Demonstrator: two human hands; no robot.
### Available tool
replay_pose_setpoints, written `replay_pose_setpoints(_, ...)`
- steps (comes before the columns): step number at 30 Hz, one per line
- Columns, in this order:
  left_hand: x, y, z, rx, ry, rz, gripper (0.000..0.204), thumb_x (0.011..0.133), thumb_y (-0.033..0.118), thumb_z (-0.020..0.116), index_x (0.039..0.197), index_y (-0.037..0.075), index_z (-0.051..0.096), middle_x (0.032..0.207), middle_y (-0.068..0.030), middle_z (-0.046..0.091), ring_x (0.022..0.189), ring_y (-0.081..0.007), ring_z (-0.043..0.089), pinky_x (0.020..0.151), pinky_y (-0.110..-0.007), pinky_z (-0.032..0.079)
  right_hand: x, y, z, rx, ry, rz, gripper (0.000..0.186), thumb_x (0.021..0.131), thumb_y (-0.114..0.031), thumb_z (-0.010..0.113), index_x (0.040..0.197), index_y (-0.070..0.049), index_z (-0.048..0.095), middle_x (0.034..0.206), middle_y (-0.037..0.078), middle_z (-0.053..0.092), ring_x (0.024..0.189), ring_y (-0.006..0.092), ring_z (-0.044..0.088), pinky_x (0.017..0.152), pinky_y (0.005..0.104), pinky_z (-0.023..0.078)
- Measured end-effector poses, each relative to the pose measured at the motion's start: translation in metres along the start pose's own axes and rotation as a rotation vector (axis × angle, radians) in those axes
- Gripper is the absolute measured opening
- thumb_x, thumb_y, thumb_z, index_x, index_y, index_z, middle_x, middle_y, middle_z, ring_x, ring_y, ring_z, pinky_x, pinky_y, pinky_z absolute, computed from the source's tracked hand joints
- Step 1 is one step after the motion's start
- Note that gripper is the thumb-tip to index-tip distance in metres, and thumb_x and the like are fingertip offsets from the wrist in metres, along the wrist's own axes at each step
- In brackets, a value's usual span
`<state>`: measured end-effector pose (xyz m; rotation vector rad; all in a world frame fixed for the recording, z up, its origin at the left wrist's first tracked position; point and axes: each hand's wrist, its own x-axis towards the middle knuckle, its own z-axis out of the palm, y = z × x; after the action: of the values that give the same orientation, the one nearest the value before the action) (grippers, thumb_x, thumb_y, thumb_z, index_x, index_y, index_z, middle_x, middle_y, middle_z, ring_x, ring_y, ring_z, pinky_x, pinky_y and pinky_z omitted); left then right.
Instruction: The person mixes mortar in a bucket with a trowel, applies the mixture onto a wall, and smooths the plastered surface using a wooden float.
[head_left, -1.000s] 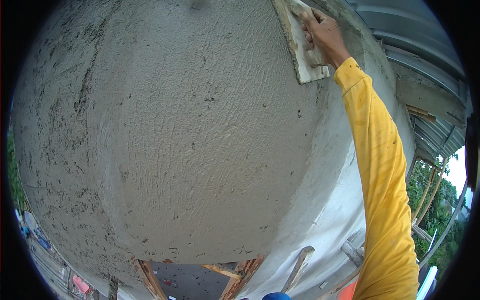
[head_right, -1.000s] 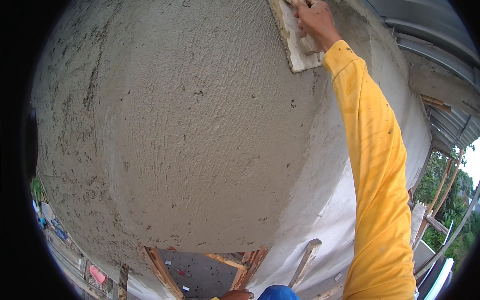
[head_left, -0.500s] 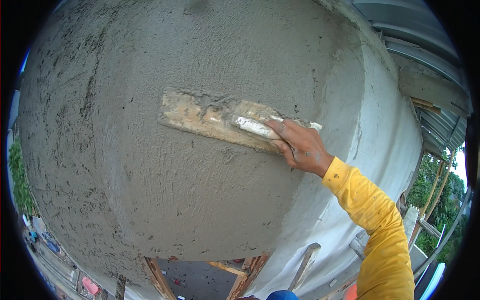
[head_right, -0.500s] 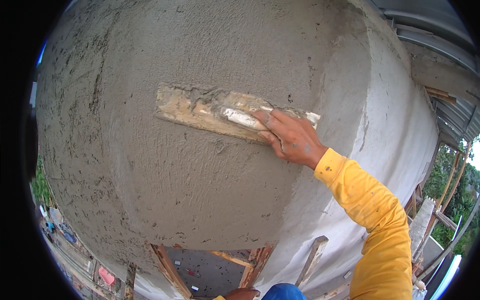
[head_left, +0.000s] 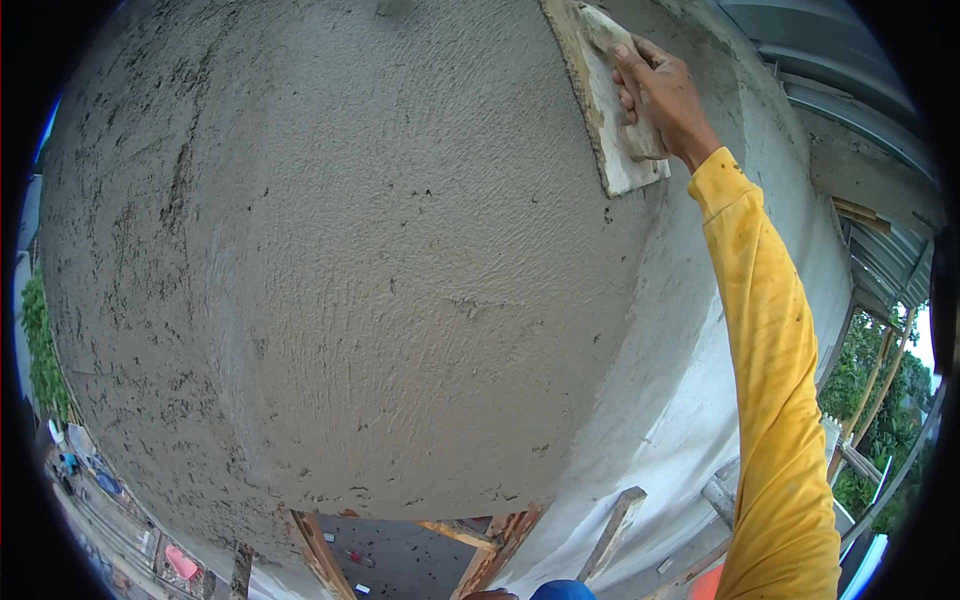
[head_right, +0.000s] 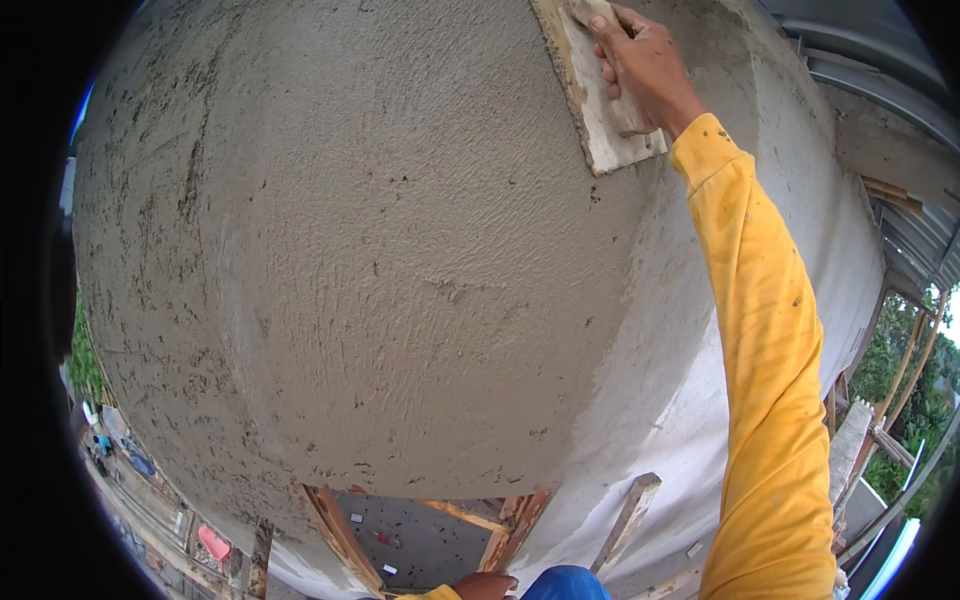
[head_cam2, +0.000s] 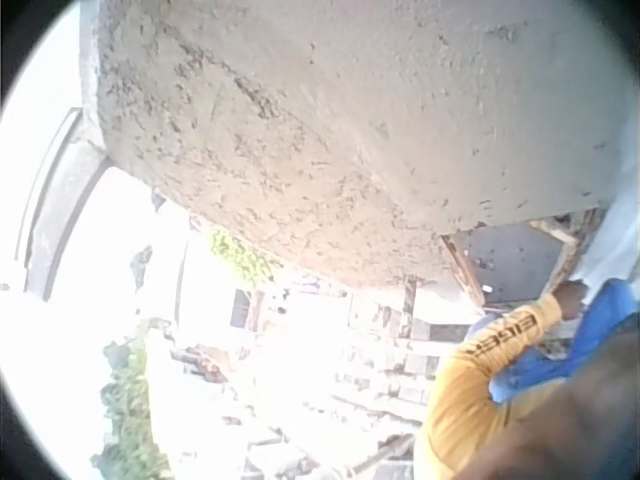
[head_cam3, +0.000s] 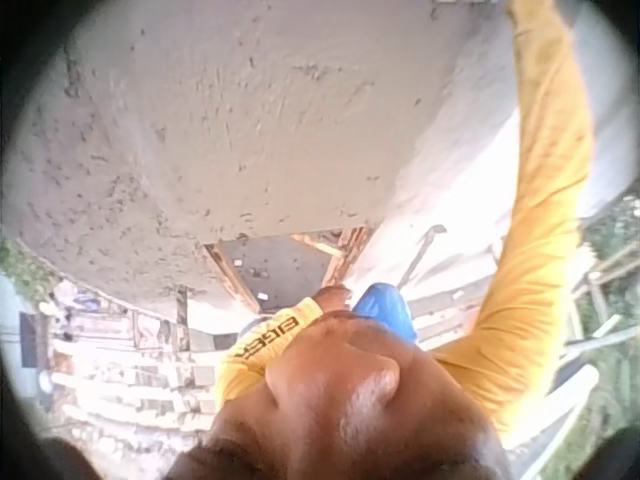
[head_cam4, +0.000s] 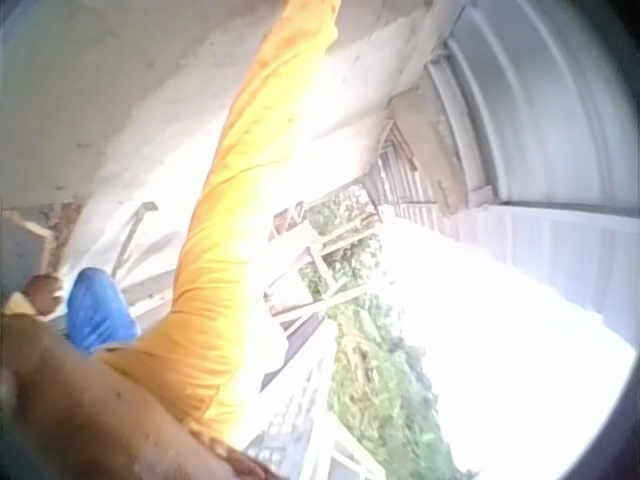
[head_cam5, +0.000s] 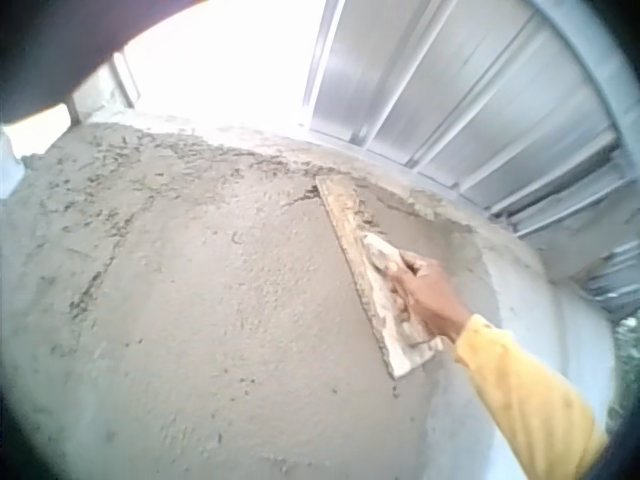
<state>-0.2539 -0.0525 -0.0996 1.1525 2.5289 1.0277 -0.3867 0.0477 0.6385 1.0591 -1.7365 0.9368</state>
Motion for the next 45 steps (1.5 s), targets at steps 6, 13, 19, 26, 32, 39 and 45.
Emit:
replay_pose_setpoints(6,-0.019,0.055,-0.049,0.018,0.071,0.022,0.03,0.083,0.026,0.064,0.097,0.0,0.065,0.095,-0.0205,0.067,0.094,-0.0385,0.064,0.084,-0.047,0.052,-0.111,-0.003,0.075,-0.316,-0.401,-0.248,0.054,0.096,-0.034,0.061,0.141,-0.004,0.052,0.089,0.012,0.065,0.081,0.0247,0.06,0.079,0.0368,0.05)
replay_pose_setpoints(13,-0.016,0.08,-0.072,0.083,-0.277,-0.12,0.032,0.093,0.03,0.058,0.108,0.001,0.06,0.106,-0.0193,0.061,0.1,-0.0373,0.062,0.085,-0.048,0.05,-0.313,0.034,0.11,-0.382,-0.893,-0.273,0.062,0.092,-0.025,0.063,0.148,-0.012,0.041,0.09,0.006,0.054,0.065,0.0217,0.057,0.053,0.0336,0.05)
replay_pose_setpoints(19,-0.025,0.097,-0.072,0.087,-0.216,-0.11,0.036,0.092,0.032,0.06,0.109,0.0,0.06,0.105,-0.0197,0.061,0.099,-0.0381,0.063,0.085,-0.049,0.05,-0.379,0.084,0.047,-0.573,-0.671,-0.352,0.069,0.082,-0.015,0.071,0.146,-0.014,0.045,0.097,0.003,0.059,0.072,0.021,0.065,0.057,0.0345,0.054)
replay_pose_setpoints(26,-0.023,0.07,-0.057,0.111,-0.251,-0.153,0.03,0.084,0.022,0.061,0.104,0.0,0.062,0.104,-0.02,0.062,0.098,-0.0384,0.063,0.085,-0.049,0.051,-0.262,0.105,-0.017,-0.486,0.122,-0.168,0.041,0.096,-0.016,0.062,0.131,0.005,0.056,0.114,0.021,0.066,0.102,0.027,0.066,0.091,0.0345,0.05)
replay_pose_setpoints(32,-0.006,0.074,-0.052,0.086,-0.159,-0.177,0.024,0.082,0.018,0.061,0.097,-0.001,0.065,0.099,-0.0219,0.066,0.093,-0.0384,0.067,0.082,-0.048,0.053,-0.156,0.092,-0.057,-0.071,0.17,0.18,0.052,0.097,-0.032,0.063,0.137,0.001,0.053,0.089,0.005,0.064,0.069,0.0047,0.053,0.06,0.0207,0.047)
replay_pose_setpoints(39,0.001,0.073,-0.045,0.107,-0.297,-0.247,0.036,0.082,0.024,0.065,0.106,-0.002,0.065,0.107,-0.0223,0.065,0.096,-0.0363,0.067,0.084,-0.046,0.054,-0.264,0.066,0.05,0.308,-0.194,0.282,0.058,0.098,-0.029,0.062,0.144,0.001,0.045,0.085,0.003,0.062,0.068,0.0042,0.052,0.058,0.0208,0.046)
replay_pose_setpoints(45,0.0,0.092,-0.046,0.124,-0.289,-0.256,0.031,0.084,0.022,0.063,0.105,-0.002,0.066,0.105,-0.0213,0.066,0.094,-0.0348,0.067,0.08,-0.045,0.055,-0.405,0.088,0.117,0.104,-0.671,-0.048,0.055,0.096,-0.024,0.063,0.145,-0.003,0.046,0.113,0.016,0.063,0.077,0.0215,0.06,0.069,0.0332,0.053)
